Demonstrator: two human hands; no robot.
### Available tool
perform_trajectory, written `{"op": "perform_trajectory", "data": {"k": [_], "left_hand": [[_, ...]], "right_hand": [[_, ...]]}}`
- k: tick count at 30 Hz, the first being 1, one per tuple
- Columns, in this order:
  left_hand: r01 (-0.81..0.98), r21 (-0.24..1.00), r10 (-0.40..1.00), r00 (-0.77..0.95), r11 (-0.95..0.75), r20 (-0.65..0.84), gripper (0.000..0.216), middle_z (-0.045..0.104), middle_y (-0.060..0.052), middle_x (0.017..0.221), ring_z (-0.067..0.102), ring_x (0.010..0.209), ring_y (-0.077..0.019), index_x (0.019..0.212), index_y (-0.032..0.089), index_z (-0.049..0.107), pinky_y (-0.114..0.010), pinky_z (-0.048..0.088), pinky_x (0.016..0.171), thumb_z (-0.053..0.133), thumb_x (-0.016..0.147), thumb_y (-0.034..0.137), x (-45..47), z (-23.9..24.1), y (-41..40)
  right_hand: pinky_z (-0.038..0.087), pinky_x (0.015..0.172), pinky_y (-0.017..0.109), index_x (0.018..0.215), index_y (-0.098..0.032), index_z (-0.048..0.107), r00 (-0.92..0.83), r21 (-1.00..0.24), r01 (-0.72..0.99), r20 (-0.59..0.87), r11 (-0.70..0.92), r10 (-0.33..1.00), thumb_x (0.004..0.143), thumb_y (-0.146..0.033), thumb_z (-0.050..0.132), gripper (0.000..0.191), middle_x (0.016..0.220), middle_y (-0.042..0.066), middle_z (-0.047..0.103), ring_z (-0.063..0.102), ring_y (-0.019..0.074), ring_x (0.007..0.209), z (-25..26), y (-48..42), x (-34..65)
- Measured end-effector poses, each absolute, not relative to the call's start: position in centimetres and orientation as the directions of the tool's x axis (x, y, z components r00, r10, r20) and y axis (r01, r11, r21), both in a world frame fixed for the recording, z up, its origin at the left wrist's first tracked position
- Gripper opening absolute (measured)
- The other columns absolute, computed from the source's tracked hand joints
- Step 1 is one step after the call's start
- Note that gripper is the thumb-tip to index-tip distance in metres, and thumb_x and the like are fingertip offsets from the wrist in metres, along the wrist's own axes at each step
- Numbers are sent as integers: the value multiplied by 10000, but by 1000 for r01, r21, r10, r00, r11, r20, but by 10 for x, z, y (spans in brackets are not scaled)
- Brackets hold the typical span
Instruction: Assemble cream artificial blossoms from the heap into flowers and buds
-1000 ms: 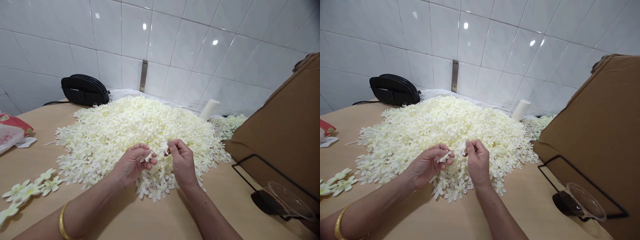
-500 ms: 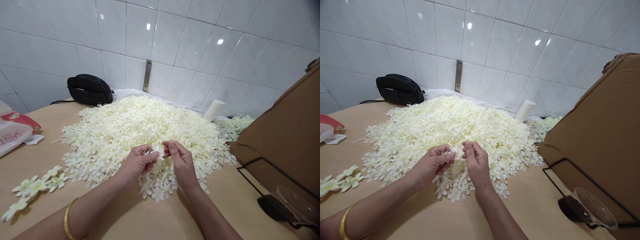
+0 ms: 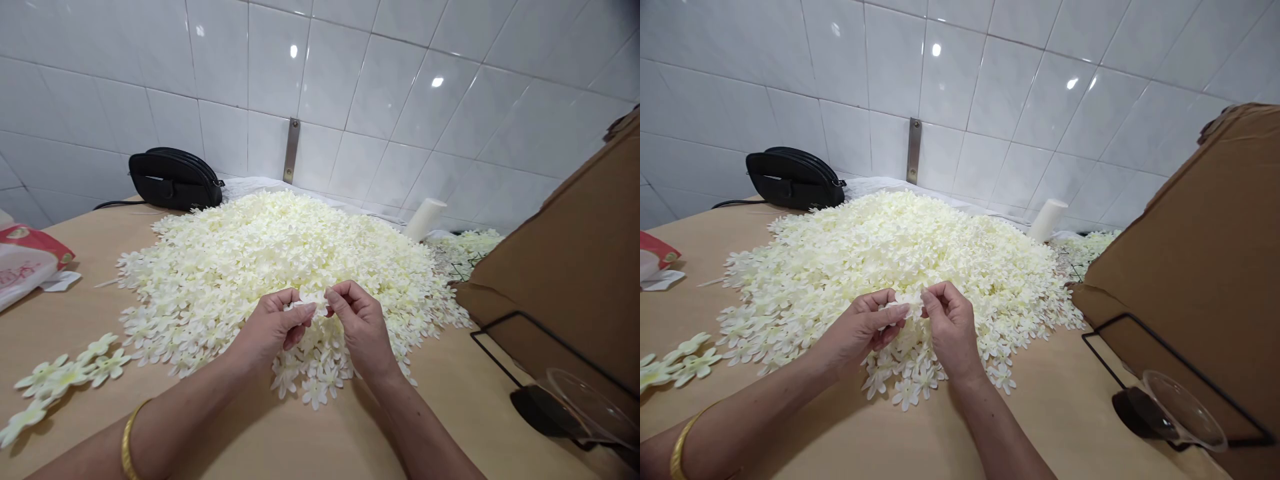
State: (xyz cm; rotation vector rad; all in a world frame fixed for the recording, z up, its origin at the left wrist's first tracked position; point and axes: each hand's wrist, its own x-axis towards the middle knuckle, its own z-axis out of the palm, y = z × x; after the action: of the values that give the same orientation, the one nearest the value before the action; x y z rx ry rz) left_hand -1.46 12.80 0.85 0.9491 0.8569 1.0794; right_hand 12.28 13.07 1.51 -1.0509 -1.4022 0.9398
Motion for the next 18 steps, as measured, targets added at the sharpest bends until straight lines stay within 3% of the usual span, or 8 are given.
{"op": "perform_trajectory", "data": {"k": [6, 10, 18], "left_hand": [[-362, 913, 974, 189, 190, -128, 324, 497, 69, 472, 360, 357, -22, 622, 177, 401, -138, 208, 356, 703, 614, 294, -15, 12, 129], [-303, 947, 977, 207, 111, -48, 273, 449, 82, 419, 336, 361, -33, 649, 183, 425, -147, 224, 364, 672, 656, 300, -15, 11, 128], [-208, 974, 982, 181, 90, -52, 276, 428, 80, 384, 320, 356, -41, 610, 178, 429, -161, 225, 372, 662, 661, 317, -14, 10, 127]], "right_hand": [[382, 622, 238, 709, -169, 537, 64, -952, 96, 296, 290, 953, 800, -358, 501, 213, 606, -21, 502, 460, 110, 612, 15, 133, 127], [382, 659, 247, 763, -163, 574, -49, -946, 137, 291, 295, 956, 788, -362, 522, 207, 703, 3, 542, 473, 123, 683, 15, 131, 126], [332, 590, 216, 679, -176, 497, 5, -927, 147, 350, 345, 937, 793, -316, 515, 182, 622, -38, 440, 393, 97, 609, 16, 133, 131]]}}
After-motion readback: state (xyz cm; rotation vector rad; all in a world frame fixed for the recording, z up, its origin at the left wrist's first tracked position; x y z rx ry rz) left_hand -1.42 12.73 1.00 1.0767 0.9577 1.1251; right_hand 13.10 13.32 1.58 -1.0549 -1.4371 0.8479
